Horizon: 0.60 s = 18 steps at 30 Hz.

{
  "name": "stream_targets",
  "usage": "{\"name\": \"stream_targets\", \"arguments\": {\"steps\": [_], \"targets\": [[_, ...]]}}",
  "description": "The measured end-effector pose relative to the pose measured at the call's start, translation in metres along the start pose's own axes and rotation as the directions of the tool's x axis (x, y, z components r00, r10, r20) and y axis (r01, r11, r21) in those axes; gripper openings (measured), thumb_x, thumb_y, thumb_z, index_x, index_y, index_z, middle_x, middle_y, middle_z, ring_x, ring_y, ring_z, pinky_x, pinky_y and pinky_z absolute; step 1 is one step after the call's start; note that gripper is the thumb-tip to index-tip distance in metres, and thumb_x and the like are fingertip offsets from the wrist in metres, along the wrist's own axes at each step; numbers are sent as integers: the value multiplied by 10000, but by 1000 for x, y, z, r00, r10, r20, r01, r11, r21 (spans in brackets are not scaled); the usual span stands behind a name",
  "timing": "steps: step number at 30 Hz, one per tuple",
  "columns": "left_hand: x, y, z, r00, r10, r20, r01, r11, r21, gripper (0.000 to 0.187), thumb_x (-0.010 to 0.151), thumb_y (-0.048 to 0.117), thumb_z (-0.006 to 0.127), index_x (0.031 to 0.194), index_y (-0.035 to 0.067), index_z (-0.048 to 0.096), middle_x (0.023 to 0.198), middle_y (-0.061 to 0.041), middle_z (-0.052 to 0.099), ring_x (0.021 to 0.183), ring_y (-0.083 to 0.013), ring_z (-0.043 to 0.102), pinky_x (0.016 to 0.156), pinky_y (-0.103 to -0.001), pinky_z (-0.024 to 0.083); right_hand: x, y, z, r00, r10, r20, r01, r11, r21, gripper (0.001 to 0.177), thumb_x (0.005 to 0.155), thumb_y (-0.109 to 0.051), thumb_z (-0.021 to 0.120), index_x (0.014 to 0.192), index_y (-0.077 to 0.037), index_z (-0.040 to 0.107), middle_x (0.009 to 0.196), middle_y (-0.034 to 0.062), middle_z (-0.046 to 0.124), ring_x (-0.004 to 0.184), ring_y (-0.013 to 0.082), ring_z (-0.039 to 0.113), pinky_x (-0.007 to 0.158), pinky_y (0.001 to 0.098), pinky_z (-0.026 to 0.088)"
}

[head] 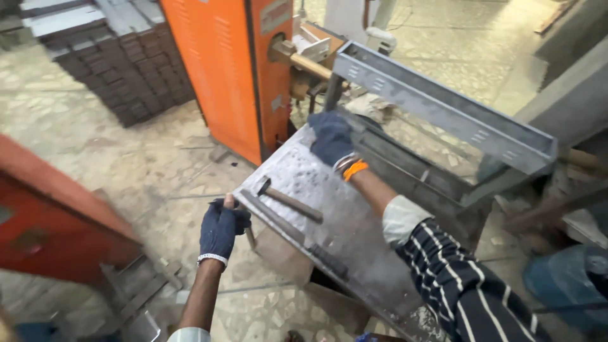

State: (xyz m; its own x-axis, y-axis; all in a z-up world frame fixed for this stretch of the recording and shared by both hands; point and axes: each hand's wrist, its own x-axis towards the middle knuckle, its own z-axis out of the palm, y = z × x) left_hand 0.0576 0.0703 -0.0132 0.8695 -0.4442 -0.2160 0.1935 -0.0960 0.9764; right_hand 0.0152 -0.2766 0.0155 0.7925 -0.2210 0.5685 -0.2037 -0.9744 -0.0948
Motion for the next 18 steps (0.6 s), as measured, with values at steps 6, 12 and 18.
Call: {"name": "stream_targets", "arguments": {"steps": [6, 12, 18], "targets": [[-59, -69, -108, 979, -149, -142, 152, 988, 9, 549, 994, 514, 498, 1038, -14, 640, 769, -168, 739, 618, -243, 711, 544, -365, 533, -65, -165, 81, 996, -87, -5, 82, 906, 416, 505, 751, -271, 762, 1219, -95, 690, 1225, 166, 687, 1176, 374, 614, 1040, 475, 439], [-160, -95, -199, 938, -133, -321, 213, 951, 226, 525, 997, 463, 542, 857, -18, 696, 721, -141, 742, 609, -215, 691, 566, -348, 537, -115, -354, 33, 939, -304, 162, 163, 808, 567, 467, 745, -271, 792, 1160, -86, 684, 1140, 169, 683, 1106, 380, 626, 957, 483, 477], [-239, -160, -304, 828, -124, -546, 257, 951, 173, 570, 1015, 457, 547, 836, -40, 761, 690, -171, 741, 622, -285, 698, 621, -405, 532, -188, -483, 27, 859, -467, 210, 189, 671, 717, 429, 771, -311, 810, 1127, -109, 683, 1067, 144, 711, 1013, 367, 660, 887, 475, 514]]}}
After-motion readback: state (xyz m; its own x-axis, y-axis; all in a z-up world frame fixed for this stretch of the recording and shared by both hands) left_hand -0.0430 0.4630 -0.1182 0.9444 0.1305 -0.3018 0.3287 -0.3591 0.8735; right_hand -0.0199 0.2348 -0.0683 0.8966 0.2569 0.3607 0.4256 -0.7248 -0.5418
